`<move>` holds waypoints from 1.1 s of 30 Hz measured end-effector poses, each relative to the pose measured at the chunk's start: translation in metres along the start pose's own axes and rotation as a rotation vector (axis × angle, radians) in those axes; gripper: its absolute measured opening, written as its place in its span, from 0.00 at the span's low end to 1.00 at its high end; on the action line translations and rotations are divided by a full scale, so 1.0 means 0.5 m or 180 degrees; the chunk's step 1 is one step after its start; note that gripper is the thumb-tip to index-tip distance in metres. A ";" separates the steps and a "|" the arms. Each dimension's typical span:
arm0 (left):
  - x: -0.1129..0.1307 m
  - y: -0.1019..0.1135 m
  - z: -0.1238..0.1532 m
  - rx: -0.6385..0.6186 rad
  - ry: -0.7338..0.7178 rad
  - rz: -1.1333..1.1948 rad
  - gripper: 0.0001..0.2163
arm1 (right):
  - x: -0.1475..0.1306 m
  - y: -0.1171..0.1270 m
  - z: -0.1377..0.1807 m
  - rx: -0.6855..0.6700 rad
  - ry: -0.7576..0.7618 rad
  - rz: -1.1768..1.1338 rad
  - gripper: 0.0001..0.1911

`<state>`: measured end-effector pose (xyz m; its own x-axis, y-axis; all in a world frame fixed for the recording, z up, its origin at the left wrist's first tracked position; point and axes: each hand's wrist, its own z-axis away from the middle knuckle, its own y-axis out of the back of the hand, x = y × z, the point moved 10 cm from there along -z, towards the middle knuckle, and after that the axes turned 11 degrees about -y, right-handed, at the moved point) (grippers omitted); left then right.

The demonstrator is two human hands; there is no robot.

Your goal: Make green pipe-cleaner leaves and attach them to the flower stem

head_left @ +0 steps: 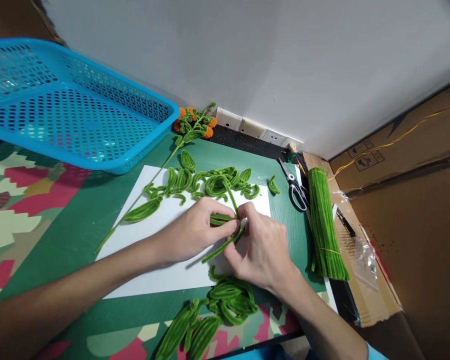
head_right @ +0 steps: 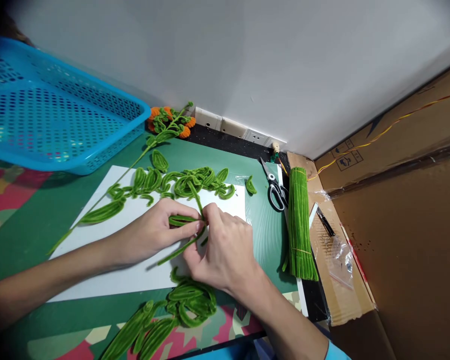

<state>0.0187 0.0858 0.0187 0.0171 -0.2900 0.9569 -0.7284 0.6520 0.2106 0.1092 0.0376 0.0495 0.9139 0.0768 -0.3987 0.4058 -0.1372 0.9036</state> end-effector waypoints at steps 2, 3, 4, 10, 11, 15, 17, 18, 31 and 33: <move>-0.002 0.001 0.001 0.0036 0.0031 0.0028 0.15 | 0.003 -0.001 0.000 -0.0004 -0.0045 -0.0073 0.13; -0.004 0.004 0.001 0.0084 0.0056 0.0103 0.14 | 0.005 0.000 -0.002 -0.0006 -0.0054 -0.0151 0.13; -0.007 0.007 0.001 0.0154 0.0111 0.0227 0.13 | 0.008 0.001 -0.003 -0.0018 -0.0049 -0.0252 0.14; -0.038 0.010 0.010 0.0458 0.0698 0.1218 0.13 | 0.023 0.023 -0.015 0.0063 0.0267 -0.0880 0.11; -0.037 0.009 0.010 0.0453 0.0702 0.1285 0.14 | 0.025 0.030 -0.015 0.0148 0.0320 -0.0932 0.09; -0.029 0.010 0.008 0.0434 0.0572 0.1417 0.14 | 0.013 0.055 -0.006 0.0584 0.0697 -0.0870 0.03; -0.028 0.012 0.008 0.0447 0.0522 0.1435 0.13 | 0.001 0.060 0.004 0.0814 0.0915 -0.0674 0.03; -0.028 0.013 0.008 0.0451 0.0512 0.1432 0.13 | -0.005 0.060 0.008 0.0904 0.0996 -0.0559 0.04; -0.049 0.008 0.014 0.0367 0.0544 0.1282 0.13 | -0.043 0.038 0.030 0.0993 0.1415 0.0253 0.06; -0.046 0.007 0.015 0.0346 0.0501 0.1217 0.14 | -0.043 0.038 0.030 0.0948 0.1459 0.0274 0.06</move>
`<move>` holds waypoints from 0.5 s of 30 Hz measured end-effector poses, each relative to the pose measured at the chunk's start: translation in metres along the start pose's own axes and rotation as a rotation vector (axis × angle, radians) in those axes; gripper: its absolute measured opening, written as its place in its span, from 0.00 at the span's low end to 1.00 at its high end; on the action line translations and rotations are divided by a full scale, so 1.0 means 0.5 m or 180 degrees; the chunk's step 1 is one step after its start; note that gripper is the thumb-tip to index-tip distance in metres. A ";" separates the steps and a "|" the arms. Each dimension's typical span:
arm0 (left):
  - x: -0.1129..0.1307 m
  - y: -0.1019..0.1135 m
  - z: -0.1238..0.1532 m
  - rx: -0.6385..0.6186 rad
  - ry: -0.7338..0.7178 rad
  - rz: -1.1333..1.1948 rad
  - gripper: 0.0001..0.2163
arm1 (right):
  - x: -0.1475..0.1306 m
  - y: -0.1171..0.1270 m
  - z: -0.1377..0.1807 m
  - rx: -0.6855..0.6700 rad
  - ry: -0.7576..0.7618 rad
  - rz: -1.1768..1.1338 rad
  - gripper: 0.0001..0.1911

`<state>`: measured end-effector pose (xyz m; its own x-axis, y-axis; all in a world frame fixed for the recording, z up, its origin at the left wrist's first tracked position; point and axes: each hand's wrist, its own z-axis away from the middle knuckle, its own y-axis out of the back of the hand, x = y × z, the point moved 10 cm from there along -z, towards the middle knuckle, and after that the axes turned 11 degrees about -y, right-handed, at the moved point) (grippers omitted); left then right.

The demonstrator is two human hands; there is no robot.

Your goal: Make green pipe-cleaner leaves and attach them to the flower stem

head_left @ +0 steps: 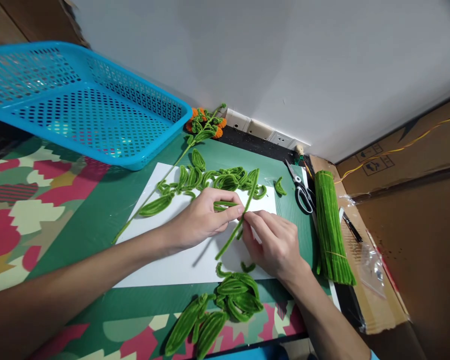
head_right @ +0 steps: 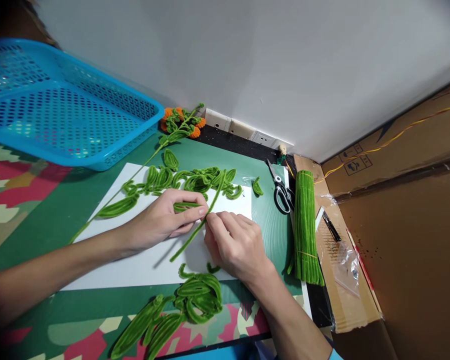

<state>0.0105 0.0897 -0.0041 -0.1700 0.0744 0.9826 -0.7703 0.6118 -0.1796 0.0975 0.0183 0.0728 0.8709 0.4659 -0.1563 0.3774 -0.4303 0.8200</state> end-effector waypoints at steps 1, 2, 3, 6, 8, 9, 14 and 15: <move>0.003 -0.001 0.000 -0.0008 -0.0028 -0.0027 0.14 | 0.001 0.000 0.000 -0.0020 0.0022 -0.0015 0.07; 0.008 -0.003 0.001 -0.0020 -0.0057 -0.0055 0.14 | 0.004 0.001 -0.001 -0.0035 0.0037 -0.0042 0.07; 0.013 -0.005 0.001 -0.0032 -0.0091 -0.0080 0.14 | 0.008 0.003 -0.002 -0.0038 0.0046 -0.0077 0.06; 0.026 -0.012 0.000 -0.0066 -0.0154 -0.0153 0.13 | 0.022 0.013 -0.004 0.0024 0.0075 -0.0137 0.06; 0.031 -0.013 0.000 -0.0057 -0.0172 -0.0162 0.11 | 0.027 0.020 -0.004 0.0080 0.0162 -0.0102 0.06; 0.032 -0.013 -0.001 -0.0039 -0.0170 -0.0151 0.11 | 0.027 0.023 -0.002 0.0102 0.0224 -0.0068 0.06; 0.020 -0.010 -0.001 -0.0025 -0.0041 -0.0226 0.10 | 0.016 0.030 0.002 0.0124 0.0503 0.0141 0.08; 0.018 -0.009 -0.001 -0.0019 -0.0022 -0.0251 0.10 | 0.012 0.028 0.002 0.0093 0.0539 0.0159 0.07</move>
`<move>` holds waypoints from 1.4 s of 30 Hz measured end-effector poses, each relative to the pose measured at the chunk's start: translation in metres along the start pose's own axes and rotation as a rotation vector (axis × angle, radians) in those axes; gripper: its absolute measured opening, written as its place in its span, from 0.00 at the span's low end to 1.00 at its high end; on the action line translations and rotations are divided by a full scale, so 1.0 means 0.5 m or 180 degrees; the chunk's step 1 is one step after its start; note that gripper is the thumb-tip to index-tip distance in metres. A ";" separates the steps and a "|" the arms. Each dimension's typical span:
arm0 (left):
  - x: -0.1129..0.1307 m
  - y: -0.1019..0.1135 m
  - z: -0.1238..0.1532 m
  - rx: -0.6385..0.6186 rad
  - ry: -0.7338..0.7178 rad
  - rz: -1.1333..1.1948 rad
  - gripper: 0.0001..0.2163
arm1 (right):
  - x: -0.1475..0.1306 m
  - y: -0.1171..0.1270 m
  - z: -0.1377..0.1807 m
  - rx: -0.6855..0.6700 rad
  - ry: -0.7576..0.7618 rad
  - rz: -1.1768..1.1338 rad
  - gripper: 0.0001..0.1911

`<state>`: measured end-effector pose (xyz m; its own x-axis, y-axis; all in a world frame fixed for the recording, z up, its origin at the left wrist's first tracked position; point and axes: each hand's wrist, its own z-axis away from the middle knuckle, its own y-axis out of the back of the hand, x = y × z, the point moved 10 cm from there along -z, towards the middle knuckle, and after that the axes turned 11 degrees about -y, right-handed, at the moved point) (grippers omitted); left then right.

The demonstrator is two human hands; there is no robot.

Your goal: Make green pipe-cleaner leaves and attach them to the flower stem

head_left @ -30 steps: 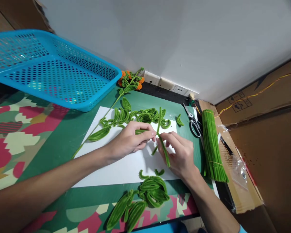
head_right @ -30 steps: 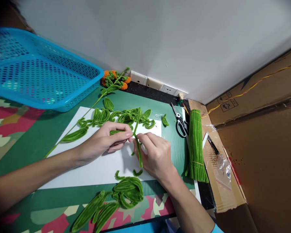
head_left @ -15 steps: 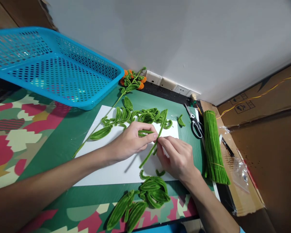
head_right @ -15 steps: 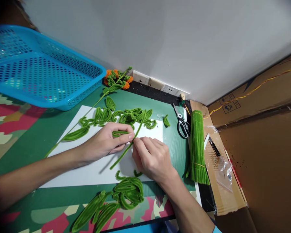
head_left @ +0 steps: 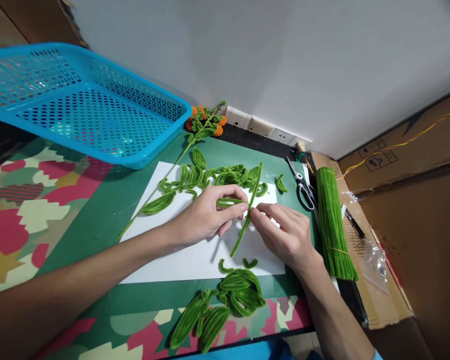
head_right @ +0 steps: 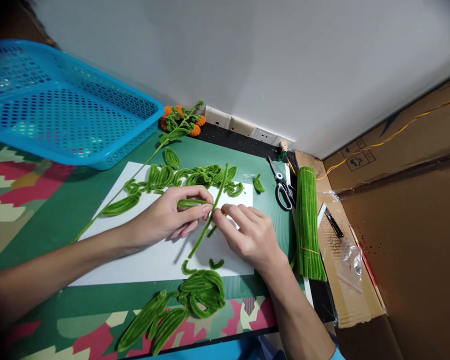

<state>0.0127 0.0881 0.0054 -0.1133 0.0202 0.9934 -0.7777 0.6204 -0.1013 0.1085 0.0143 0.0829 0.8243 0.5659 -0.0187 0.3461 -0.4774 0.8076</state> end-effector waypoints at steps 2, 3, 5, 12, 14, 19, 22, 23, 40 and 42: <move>-0.002 0.002 -0.001 0.0025 0.0004 -0.0011 0.10 | -0.003 -0.004 -0.003 -0.0069 0.0028 0.0008 0.05; -0.002 0.003 -0.002 0.0041 -0.0010 -0.0010 0.10 | -0.002 -0.005 -0.004 -0.0091 0.0016 0.0009 0.04; 0.003 0.002 -0.003 0.0057 -0.0051 -0.0005 0.09 | 0.004 -0.005 -0.006 -0.0075 -0.0046 0.0001 0.04; 0.014 -0.005 -0.002 0.0039 -0.0019 0.0058 0.08 | 0.027 0.006 0.004 0.0063 -0.0273 -0.0031 0.11; 0.013 -0.005 -0.002 0.0024 -0.0012 0.0059 0.08 | 0.027 0.008 0.007 0.0105 -0.0285 -0.0037 0.11; 0.007 -0.005 -0.002 -0.0008 0.0061 0.0144 0.09 | 0.028 0.013 0.015 0.0242 -0.0276 -0.0156 0.15; 0.007 -0.004 -0.003 -0.0001 0.0016 0.0116 0.08 | 0.019 0.013 0.016 0.0209 -0.0142 -0.0159 0.18; 0.007 -0.003 -0.004 0.0025 -0.0004 0.0096 0.08 | 0.017 0.014 0.015 0.0196 -0.0112 -0.0136 0.19; -0.012 0.012 -0.005 0.0232 0.0046 0.0086 0.11 | 0.031 0.017 0.004 0.0236 -0.0345 -0.0344 0.15; -0.014 0.010 -0.005 0.0180 0.0053 0.0085 0.11 | 0.030 0.017 0.001 0.0217 -0.0369 -0.0313 0.12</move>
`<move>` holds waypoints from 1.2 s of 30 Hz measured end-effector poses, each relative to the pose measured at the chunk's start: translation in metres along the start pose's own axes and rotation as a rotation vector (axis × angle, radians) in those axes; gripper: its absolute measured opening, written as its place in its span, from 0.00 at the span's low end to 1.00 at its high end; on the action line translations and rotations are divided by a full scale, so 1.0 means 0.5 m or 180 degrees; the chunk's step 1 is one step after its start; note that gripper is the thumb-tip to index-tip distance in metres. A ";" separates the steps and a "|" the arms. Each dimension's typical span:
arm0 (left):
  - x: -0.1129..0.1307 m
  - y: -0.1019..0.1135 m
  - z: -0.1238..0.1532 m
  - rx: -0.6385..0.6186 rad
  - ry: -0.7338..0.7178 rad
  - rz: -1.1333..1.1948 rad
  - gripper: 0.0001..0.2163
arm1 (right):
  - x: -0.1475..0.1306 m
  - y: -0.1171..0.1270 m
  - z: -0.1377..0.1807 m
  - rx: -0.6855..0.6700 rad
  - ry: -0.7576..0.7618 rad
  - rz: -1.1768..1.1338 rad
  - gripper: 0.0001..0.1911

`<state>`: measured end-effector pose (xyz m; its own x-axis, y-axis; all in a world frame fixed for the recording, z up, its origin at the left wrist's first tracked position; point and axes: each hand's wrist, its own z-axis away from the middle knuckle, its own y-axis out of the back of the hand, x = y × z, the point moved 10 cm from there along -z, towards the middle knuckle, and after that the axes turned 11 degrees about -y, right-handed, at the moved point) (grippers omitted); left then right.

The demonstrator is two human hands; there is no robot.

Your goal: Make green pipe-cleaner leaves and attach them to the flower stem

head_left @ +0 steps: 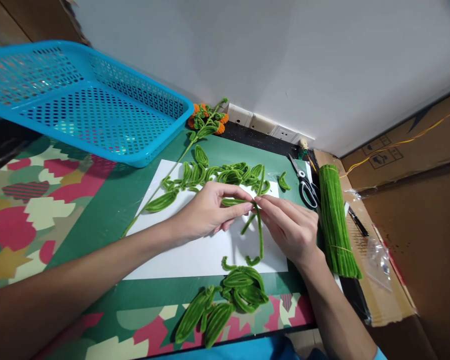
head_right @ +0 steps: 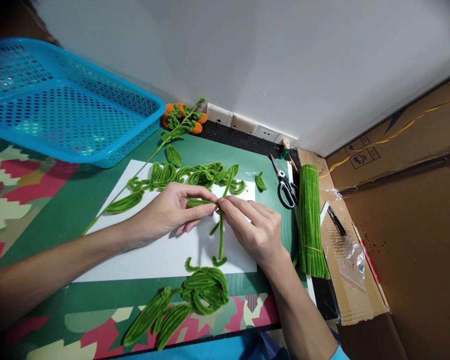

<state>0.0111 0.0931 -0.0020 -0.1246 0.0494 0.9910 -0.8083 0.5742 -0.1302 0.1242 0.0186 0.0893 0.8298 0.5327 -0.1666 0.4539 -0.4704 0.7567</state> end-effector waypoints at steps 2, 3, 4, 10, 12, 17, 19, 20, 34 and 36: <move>-0.001 0.000 0.000 -0.0024 -0.0011 -0.0021 0.12 | -0.001 -0.002 -0.003 -0.0018 -0.0004 0.0033 0.11; -0.001 0.001 0.000 -0.0034 -0.0017 -0.0033 0.12 | -0.001 -0.003 -0.004 -0.0037 0.0003 0.0060 0.11; -0.001 0.001 0.001 -0.0049 -0.0017 -0.0048 0.12 | -0.001 -0.006 -0.005 -0.0073 0.0013 0.0090 0.11; 0.003 -0.001 0.004 -0.0152 0.0050 -0.0044 0.11 | 0.001 -0.012 -0.005 -0.0164 0.0078 0.0057 0.11; 0.006 0.000 0.004 -0.0147 0.0031 -0.0045 0.10 | 0.001 -0.007 -0.004 -0.0093 0.0106 0.0033 0.10; 0.008 -0.004 0.001 -0.0191 -0.0027 -0.0020 0.10 | 0.002 0.003 -0.006 0.0012 0.0086 -0.0004 0.06; 0.009 -0.008 0.001 -0.0241 -0.0032 0.0041 0.10 | 0.003 0.012 -0.009 0.0124 0.0043 -0.0027 0.04; 0.010 -0.009 0.002 -0.0264 -0.0027 0.0089 0.10 | 0.003 0.015 -0.010 0.0180 0.0025 -0.0037 0.04; 0.010 -0.018 0.004 -0.0344 0.0017 0.0173 0.10 | 0.002 0.000 -0.006 0.0036 0.0122 -0.0486 0.12; 0.013 -0.021 0.006 -0.0405 0.0021 0.0196 0.10 | -0.002 -0.002 -0.006 -0.0014 0.0156 -0.0553 0.11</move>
<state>0.0172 0.0850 0.0056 -0.1677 0.0929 0.9815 -0.7197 0.6688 -0.1863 0.1221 0.0207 0.0908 0.7222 0.6393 -0.2641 0.5875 -0.3654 0.7220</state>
